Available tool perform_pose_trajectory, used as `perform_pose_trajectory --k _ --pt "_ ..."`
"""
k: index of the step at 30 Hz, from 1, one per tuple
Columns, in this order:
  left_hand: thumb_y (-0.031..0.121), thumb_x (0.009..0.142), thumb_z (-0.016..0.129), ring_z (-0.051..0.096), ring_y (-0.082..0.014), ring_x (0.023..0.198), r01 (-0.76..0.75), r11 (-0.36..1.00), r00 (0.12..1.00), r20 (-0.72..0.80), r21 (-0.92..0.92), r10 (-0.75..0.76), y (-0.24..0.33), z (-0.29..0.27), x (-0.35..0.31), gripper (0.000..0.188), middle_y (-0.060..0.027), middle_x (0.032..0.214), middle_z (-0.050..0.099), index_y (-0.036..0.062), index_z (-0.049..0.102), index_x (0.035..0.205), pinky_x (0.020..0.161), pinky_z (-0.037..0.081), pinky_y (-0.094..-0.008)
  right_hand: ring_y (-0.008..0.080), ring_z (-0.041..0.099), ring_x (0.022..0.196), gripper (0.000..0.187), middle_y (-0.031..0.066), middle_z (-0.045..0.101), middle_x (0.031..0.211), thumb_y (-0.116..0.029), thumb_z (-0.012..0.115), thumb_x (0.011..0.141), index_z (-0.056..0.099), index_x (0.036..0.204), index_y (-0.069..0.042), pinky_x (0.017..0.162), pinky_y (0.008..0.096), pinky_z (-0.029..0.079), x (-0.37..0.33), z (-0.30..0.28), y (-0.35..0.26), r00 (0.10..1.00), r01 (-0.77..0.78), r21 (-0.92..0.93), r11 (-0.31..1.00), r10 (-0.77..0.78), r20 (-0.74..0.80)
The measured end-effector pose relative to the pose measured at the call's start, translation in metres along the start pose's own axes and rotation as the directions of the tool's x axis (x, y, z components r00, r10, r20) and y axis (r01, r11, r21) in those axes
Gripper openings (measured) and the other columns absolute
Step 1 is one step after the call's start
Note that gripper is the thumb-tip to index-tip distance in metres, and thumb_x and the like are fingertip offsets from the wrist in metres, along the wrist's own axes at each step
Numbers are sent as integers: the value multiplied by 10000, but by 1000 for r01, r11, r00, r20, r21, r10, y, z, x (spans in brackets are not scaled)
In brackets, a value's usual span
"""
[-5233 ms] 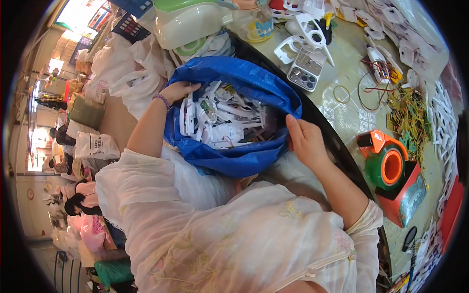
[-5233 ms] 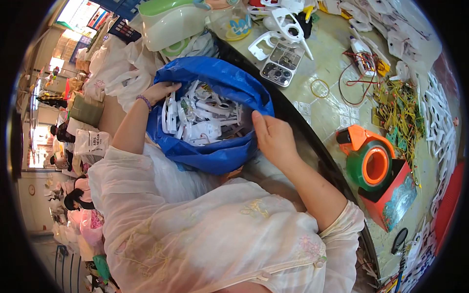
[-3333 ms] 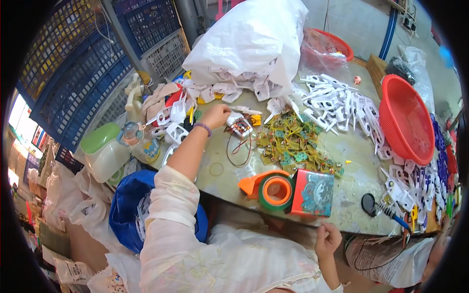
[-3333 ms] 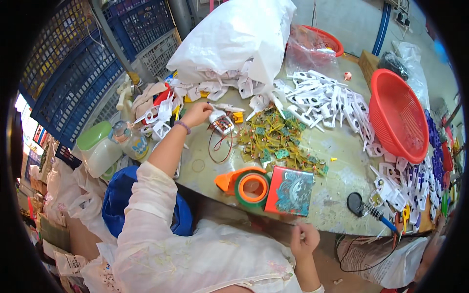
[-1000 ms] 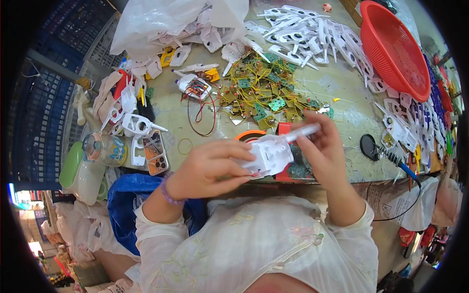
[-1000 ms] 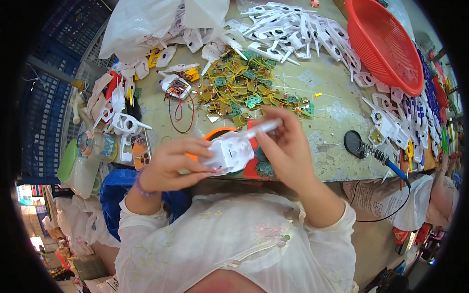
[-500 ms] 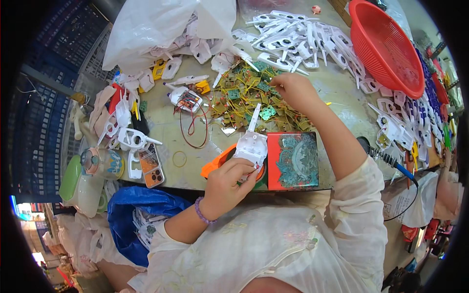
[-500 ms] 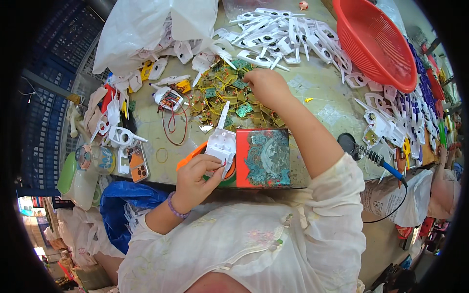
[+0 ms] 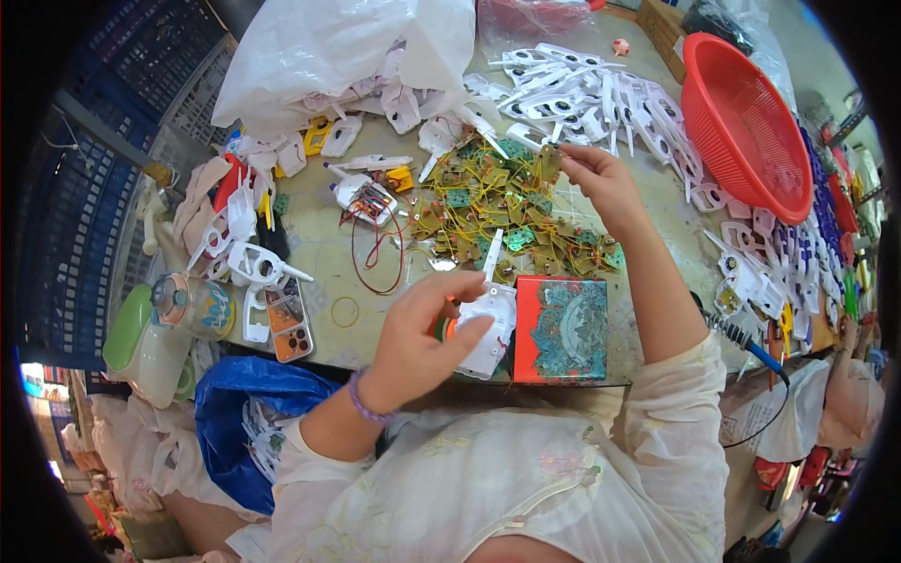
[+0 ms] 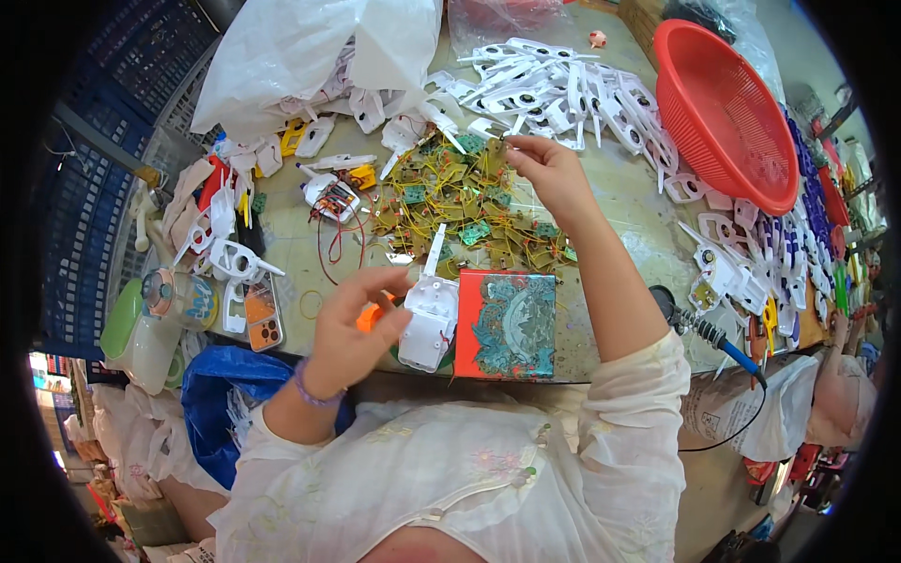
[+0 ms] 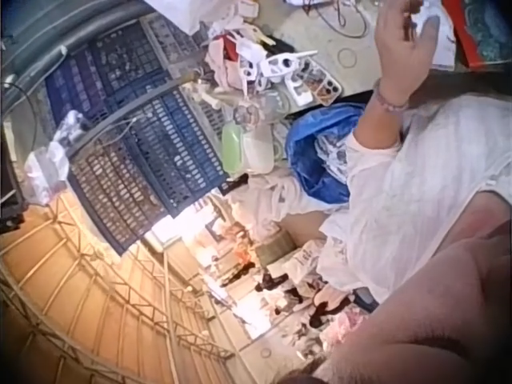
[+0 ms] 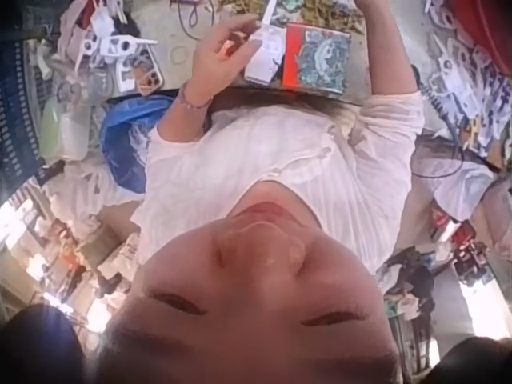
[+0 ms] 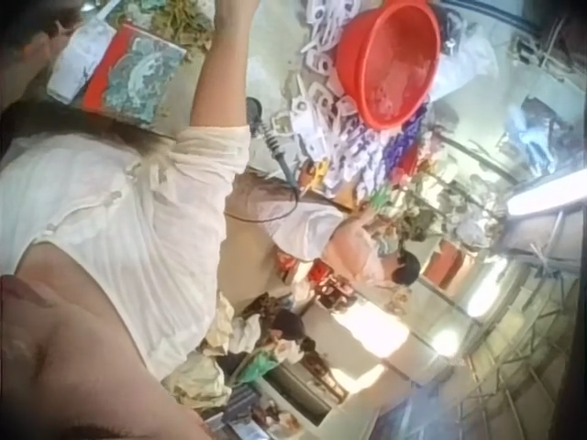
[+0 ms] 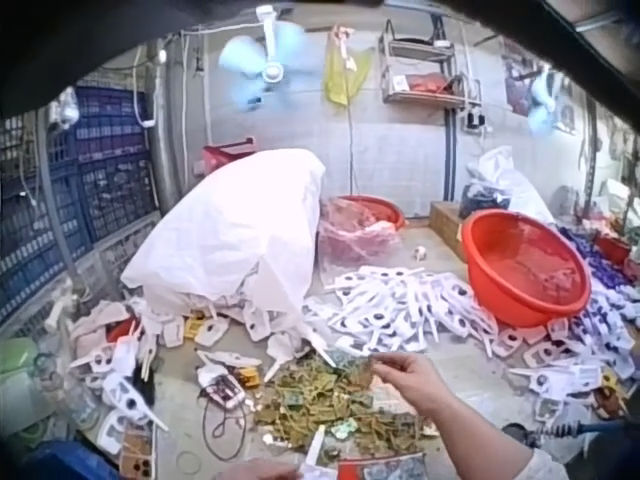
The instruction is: Soldering wires to a small printed circuit board and assembling it into a plastic component casing.
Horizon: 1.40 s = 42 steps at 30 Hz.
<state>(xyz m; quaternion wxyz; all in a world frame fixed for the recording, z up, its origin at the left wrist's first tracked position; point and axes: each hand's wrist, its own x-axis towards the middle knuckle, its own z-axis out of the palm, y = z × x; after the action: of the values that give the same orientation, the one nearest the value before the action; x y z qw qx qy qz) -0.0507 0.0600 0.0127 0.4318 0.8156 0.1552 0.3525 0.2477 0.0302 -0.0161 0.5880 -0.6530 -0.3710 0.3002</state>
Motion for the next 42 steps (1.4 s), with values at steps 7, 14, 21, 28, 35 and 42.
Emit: perform_pose_trajectory --k 7,14,21,28,35,42 --pt "110 857 659 604 -142 994 157 948 986 -9 -278 -166 -8 7 65 369 -97 1107 638 -11 563 1192 815 481 -257 108 603 936 277 66 658 1021 -82 635 882 604 1141 11 824 244 476 -61 24 -57 965 17 298 955 -93 244" --pt "49 777 661 661 -208 862 -339 859 921 -53 383 387 -2 8 69 241 -77 988 677 73 691 1015 813 488 -317 77 591 802 278 24 631 880 -56 606 889 584 1164 -20 729 220 484 -96 27 -59 983 181 316 931 -182 -28" --pt "118 760 631 599 -200 1001 -564 536 769 162 629 619 1 21 55 266 -43 1036 648 105 668 1023 889 433 -388 84 596 698 260 44 650 863 -148 671 865 610 1066 4 626 235 487 -116 26 -49 978 -162 333 929 107 179" --pt "99 804 681 587 -203 741 112 977 968 242 -183 -65 -13 18 37 92 -85 802 631 19 636 794 664 450 -308 57 562 759 262 27 664 898 -126 689 847 638 1078 -13 696 212 454 -132 2 -43 978 -150 275 950 102 182" --pt "60 780 659 608 -251 848 -127 988 943 319 85 94 -10 1 36 74 -73 870 655 41 661 852 760 462 -346 263 546 799 249 73 598 810 -102 726 731 702 979 -94 762 371 418 -151 -8 -15 912 406 -580 706 -351 211" --pt "-52 723 640 624 -241 886 -247 969 819 540 27 194 -14 6 1 231 -61 938 660 64 641 923 773 493 -356 231 544 835 266 38 584 867 -98 736 632 659 886 -86 735 359 443 -195 21 -14 698 683 -535 498 -661 275"
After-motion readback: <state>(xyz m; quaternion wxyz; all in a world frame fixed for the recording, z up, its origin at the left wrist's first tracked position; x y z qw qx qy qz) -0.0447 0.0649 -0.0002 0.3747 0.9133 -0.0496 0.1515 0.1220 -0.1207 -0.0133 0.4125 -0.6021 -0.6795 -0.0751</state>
